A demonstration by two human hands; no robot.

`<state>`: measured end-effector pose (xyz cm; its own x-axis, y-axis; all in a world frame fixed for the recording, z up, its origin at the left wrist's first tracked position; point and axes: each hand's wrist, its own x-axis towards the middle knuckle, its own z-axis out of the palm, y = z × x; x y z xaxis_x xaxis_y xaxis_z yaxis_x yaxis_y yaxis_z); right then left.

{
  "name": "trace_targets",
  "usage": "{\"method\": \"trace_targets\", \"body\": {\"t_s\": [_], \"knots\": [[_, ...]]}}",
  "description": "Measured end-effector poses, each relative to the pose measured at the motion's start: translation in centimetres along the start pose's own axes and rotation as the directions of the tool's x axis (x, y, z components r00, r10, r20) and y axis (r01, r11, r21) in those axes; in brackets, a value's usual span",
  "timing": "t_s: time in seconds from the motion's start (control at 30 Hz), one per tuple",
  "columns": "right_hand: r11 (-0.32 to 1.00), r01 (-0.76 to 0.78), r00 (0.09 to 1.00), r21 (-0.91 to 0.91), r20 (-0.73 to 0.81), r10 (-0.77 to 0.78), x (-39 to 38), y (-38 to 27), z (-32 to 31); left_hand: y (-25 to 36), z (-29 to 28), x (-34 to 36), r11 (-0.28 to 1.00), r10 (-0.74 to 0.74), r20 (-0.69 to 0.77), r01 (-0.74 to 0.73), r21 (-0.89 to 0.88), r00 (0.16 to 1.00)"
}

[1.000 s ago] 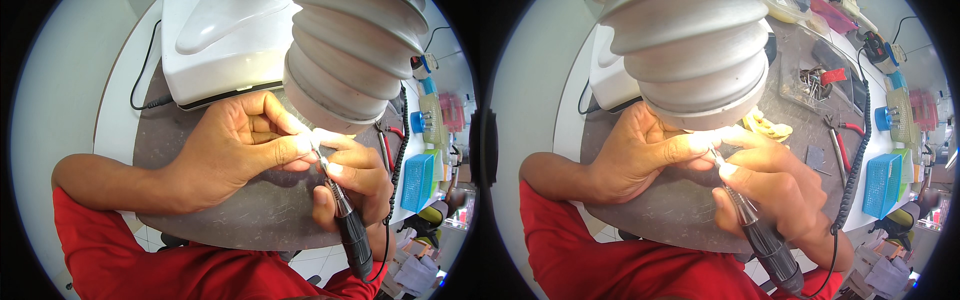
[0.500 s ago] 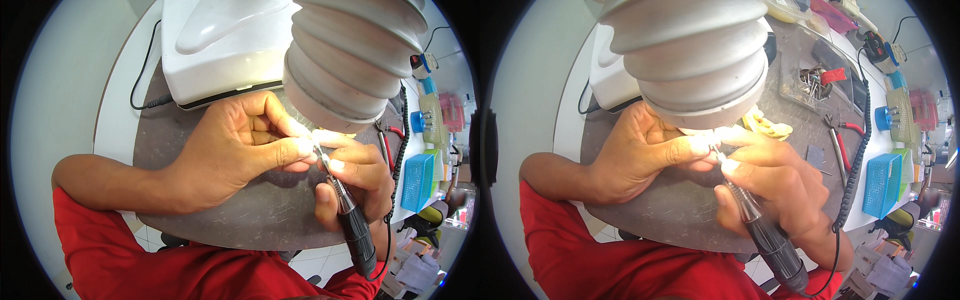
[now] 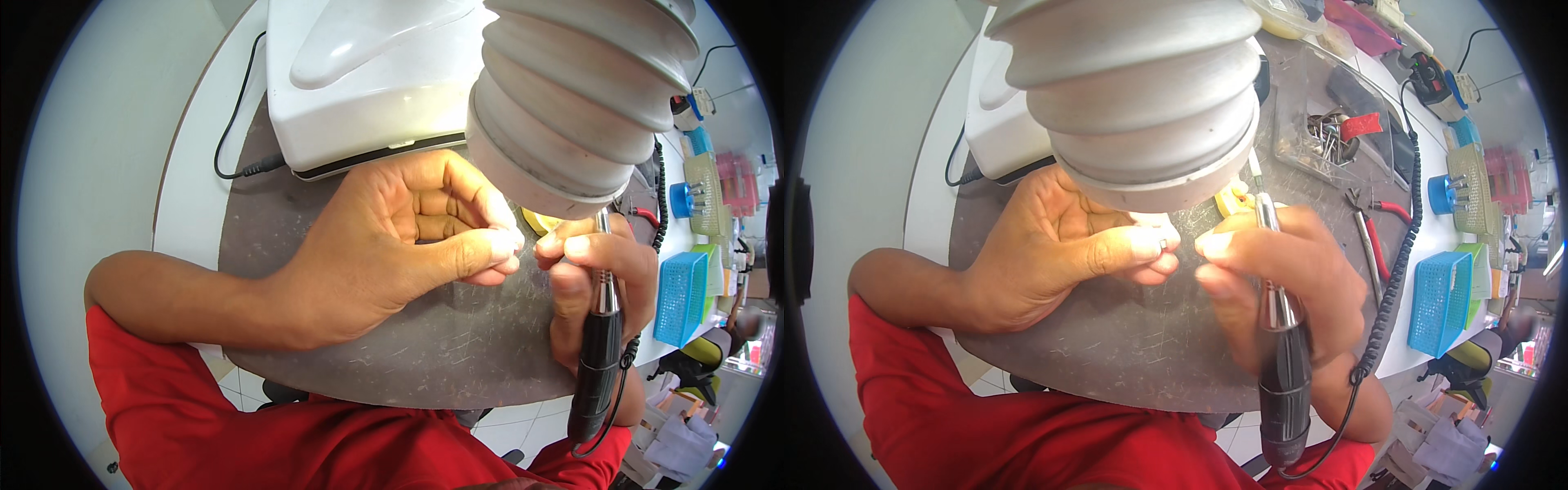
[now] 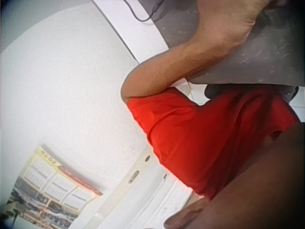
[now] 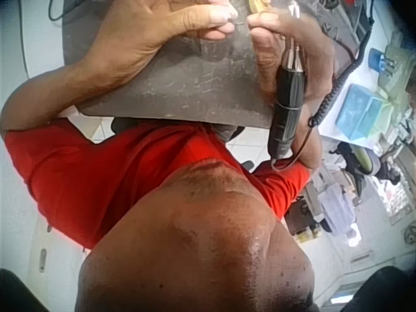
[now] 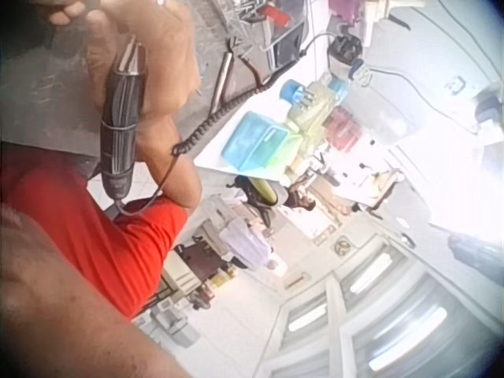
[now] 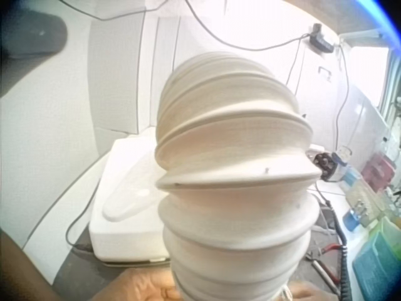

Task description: The person uses a rotary tool to grind and shape a small white component held in their left hand. They periodically pause to inspect the component and fit it into a yellow plastic housing to check alignment. The task involves precise manual manipulation of the component and tool under a magnifying lamp.

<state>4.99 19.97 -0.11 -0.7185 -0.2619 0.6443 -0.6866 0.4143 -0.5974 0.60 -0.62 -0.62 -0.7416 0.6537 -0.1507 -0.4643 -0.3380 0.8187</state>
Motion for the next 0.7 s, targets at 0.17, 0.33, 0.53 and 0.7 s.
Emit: {"method": "trace_targets", "body": {"t_s": [0.17, 0.33, 0.53, 0.7], "knots": [[0.999, 0.014, 0.998, 0.029, -0.055, -0.013, -0.22, 0.67, 1.03, -0.39, 0.06, 0.10, 0.995, 0.044, 0.021, -0.046, 0.093, 0.999], [0.999, -0.003, 0.997, 0.044, -0.078, 0.006, -0.34, 0.54, 1.08, -0.41, -0.01, 0.26, 0.981, 0.091, 0.086, -0.104, 0.166, 0.992], [1.000, 0.010, 0.996, 0.025, -0.087, -0.007, -0.45, 0.84, 1.13, -0.40, -0.05, 0.17, 0.981, 0.082, 0.085, -0.095, 0.168, 0.993], [0.999, -0.011, 0.996, 0.040, -0.083, 0.014, -0.49, 0.68, 1.09, -0.36, 0.11, 0.15, 0.996, 0.052, 0.053, -0.056, 0.064, 0.997]]}}
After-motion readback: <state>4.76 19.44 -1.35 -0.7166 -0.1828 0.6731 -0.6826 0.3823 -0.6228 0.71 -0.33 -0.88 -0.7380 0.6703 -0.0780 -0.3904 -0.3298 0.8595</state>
